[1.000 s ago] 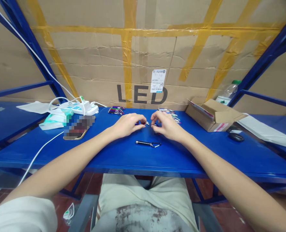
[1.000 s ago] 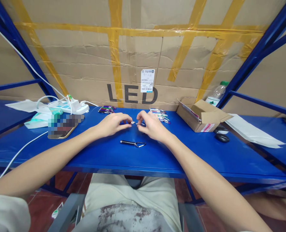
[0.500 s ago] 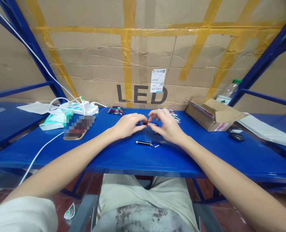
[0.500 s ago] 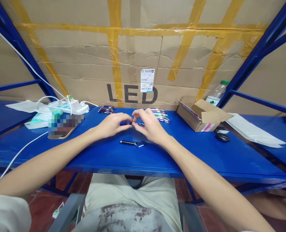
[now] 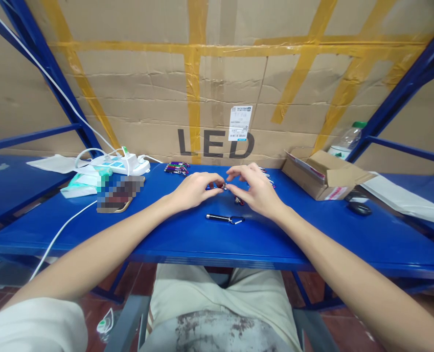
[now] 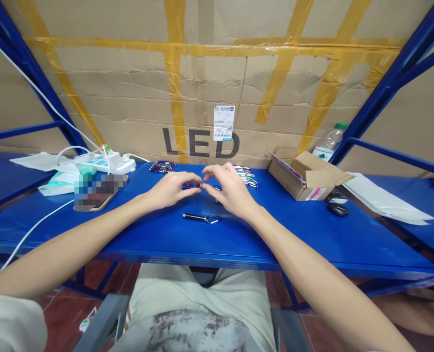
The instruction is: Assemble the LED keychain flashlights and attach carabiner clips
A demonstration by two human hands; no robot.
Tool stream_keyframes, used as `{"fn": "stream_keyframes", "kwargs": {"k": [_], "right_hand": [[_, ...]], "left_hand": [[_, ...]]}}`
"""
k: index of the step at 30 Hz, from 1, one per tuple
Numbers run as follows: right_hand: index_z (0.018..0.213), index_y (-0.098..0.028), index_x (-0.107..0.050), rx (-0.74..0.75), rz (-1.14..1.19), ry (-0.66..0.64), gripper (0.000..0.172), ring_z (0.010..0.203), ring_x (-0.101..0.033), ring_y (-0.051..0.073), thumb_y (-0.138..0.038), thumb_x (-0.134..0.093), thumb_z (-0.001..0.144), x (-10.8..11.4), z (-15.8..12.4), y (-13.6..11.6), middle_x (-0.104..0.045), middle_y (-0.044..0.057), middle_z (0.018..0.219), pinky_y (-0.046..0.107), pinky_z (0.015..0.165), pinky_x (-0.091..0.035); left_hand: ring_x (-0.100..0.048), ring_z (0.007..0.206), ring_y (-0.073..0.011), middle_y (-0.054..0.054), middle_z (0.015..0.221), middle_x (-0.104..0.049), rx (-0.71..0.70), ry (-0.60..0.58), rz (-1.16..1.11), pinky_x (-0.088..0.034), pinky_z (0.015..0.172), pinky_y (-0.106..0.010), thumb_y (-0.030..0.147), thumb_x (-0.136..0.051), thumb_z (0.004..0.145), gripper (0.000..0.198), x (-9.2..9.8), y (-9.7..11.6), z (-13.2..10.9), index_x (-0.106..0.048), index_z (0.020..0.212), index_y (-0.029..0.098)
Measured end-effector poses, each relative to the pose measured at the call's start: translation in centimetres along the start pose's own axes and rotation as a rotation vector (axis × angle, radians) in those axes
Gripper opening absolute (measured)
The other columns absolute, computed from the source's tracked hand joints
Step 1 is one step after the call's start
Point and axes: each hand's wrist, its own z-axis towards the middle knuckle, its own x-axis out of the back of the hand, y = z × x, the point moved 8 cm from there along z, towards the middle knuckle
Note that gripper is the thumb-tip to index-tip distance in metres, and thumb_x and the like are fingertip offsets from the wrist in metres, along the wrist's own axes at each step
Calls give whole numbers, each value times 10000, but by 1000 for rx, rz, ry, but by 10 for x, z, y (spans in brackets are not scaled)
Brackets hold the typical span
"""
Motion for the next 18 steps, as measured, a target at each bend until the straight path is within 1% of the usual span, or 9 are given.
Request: {"fn": "stream_keyframes", "kwargs": {"k": [2, 4, 6, 7, 8, 10, 13, 16, 18], "right_hand": [[1299, -246, -628, -20, -29, 52, 250, 1106, -592, 329, -351, -566, 1081, 6, 1, 7, -760, 117, 1181, 458, 946, -487], [1227, -236, -649, -41, -72, 54, 193, 1085, -603, 326, -296, -557, 1068, 8, 3, 16, -757, 120, 1142, 451, 941, -474], [1084, -236, -664, -30, -142, -68, 105, 1023, -614, 311, -263, -568, 1050, 0, 4, 25, -758, 105, 1073, 439, 939, -458], [1026, -233, -662, -17, -163, -137, 94, 989, -624, 299, -254, -572, 1046, -6, 3, 28, -756, 97, 1026, 432, 941, -451], [996, -232, -662, -15, -172, -200, 105, 989, -633, 291, -259, -575, 1049, -11, 2, 32, -753, 92, 1010, 418, 939, -449], [949, -228, -660, -30, -153, -304, 137, 957, -643, 277, -299, -601, 1050, -21, -1, 38, -754, 85, 973, 383, 874, -453], [905, -224, -654, -35, -108, -413, 156, 887, -650, 252, -328, -670, 1020, -31, -6, 40, -753, 74, 947, 351, 807, -453], [898, -221, -654, -30, -75, -489, 110, 864, -660, 240, -269, -696, 987, -37, -9, 40, -753, 66, 942, 338, 793, -459], [913, -221, -661, -30, -52, -513, 86, 866, -669, 239, -253, -685, 990, -39, -9, 41, -761, 67, 954, 337, 796, -464]], "left_hand": [[-783, 987, -223, -54, 1106, -824, 16, 0, -44, -577, 884, -333, 327, -694, 1048, 196, 0, -2, 0, -714, 1214, 224], [-789, 997, -219, -46, 1118, -822, 34, 6, -94, -577, 884, -329, 330, -691, 1051, 266, 0, -5, 0, -669, 1300, 240], [-788, 982, -211, -32, 1108, -817, 43, 15, -124, -573, 875, -322, 342, -683, 1056, 301, 1, -5, 0, -631, 1340, 258], [-783, 968, -206, -23, 1094, -812, 43, 18, -129, -569, 872, -319, 349, -679, 1058, 289, 1, -5, 0, -625, 1329, 264], [-776, 952, -201, -16, 1076, -805, 43, 19, -128, -564, 868, -316, 354, -675, 1059, 263, 2, -5, 0, -625, 1302, 266], [-758, 923, -195, -9, 1040, -789, 39, 18, -118, -554, 859, -311, 355, -673, 1057, 204, 3, -3, 1, -627, 1231, 259], [-735, 899, -194, -13, 1021, -772, 42, 7, -103, -546, 859, -316, 343, -672, 1052, 172, 3, -1, 1, -617, 1184, 247], [-732, 911, -203, -20, 1036, -772, 49, -9, -84, -546, 878, -328, 335, -661, 1054, 167, 2, 0, 1, -613, 1189, 248], [-735, 926, -210, -23, 1049, -772, 58, -14, -68, -546, 889, -334, 328, -654, 1057, 173, 2, -1, 1, -608, 1206, 253]]}}
